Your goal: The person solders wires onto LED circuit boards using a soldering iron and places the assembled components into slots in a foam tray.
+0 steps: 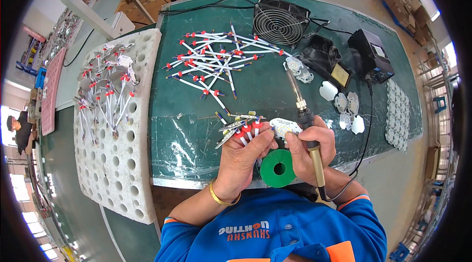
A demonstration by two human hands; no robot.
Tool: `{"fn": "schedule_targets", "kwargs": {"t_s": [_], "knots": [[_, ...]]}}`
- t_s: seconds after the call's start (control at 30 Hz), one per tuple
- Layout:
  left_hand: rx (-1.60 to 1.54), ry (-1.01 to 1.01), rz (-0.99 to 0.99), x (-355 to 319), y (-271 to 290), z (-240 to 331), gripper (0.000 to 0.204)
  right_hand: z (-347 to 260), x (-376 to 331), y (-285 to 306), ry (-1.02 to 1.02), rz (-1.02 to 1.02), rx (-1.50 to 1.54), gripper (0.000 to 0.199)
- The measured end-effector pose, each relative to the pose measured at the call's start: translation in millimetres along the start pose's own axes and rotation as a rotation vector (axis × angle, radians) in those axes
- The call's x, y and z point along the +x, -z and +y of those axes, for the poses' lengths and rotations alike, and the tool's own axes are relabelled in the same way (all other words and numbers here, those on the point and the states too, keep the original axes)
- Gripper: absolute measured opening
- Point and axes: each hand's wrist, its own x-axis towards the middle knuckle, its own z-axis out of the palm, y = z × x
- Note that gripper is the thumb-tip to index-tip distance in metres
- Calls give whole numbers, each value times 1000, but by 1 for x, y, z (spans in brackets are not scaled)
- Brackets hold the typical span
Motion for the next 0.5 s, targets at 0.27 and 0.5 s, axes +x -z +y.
{"fn": "schedule_targets", "kwargs": {"t_s": [0.27,0.5], "knots": [[-2,-113,69,-7,-7,-4,14,-2,-14,3,-95,-9,45,31],[137,-165,16,-10,6,-1,19,-5,-11,11,-12,-113,-13,32]]}}
